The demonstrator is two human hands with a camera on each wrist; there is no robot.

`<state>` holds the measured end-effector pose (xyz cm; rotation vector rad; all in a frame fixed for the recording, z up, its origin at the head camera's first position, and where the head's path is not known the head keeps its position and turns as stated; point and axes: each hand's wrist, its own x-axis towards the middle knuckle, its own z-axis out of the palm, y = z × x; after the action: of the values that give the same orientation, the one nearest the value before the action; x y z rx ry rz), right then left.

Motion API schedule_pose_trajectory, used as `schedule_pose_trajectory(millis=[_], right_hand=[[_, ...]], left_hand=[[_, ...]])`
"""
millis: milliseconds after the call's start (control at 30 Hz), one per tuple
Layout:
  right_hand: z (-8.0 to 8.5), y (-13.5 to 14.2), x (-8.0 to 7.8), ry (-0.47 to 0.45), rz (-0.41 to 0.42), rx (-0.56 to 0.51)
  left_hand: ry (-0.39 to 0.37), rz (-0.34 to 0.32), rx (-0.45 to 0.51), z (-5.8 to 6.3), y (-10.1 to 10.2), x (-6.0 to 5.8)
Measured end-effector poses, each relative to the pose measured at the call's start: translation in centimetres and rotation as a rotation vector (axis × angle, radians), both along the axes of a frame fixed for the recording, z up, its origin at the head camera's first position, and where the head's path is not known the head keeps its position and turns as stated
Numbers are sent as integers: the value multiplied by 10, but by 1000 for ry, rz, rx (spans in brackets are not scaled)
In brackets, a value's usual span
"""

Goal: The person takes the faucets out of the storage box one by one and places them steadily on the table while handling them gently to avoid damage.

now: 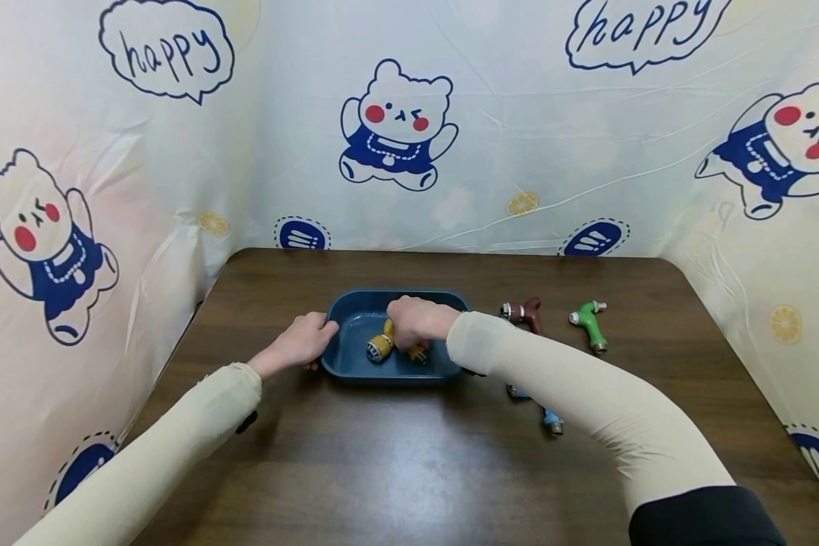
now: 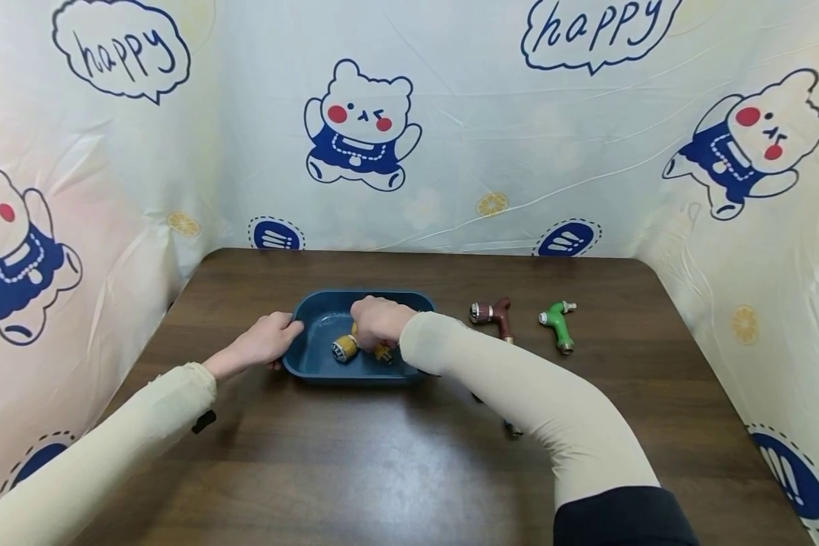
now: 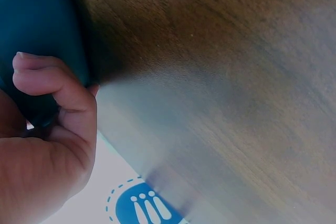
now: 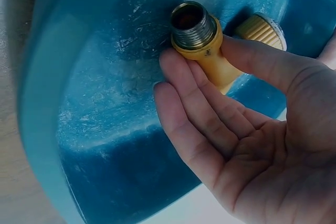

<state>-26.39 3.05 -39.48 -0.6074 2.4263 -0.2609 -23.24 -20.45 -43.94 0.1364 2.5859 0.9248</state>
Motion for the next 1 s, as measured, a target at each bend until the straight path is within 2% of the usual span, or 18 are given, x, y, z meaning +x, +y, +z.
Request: schedule_pose_trajectory(millis=[233, 467, 667, 1000], right_hand=[[-2, 0, -1, 35, 30, 9], [-2, 4, 0, 76, 34, -14], [-4, 6, -2, 76, 24, -10], [0, 10, 4, 116, 38, -35]], left_hand=[[26, -21, 4, 0, 0, 1], [19, -8, 0, 0, 1, 2], [20, -8, 1, 2, 1, 2], [16, -10, 4, 1, 1, 2]])
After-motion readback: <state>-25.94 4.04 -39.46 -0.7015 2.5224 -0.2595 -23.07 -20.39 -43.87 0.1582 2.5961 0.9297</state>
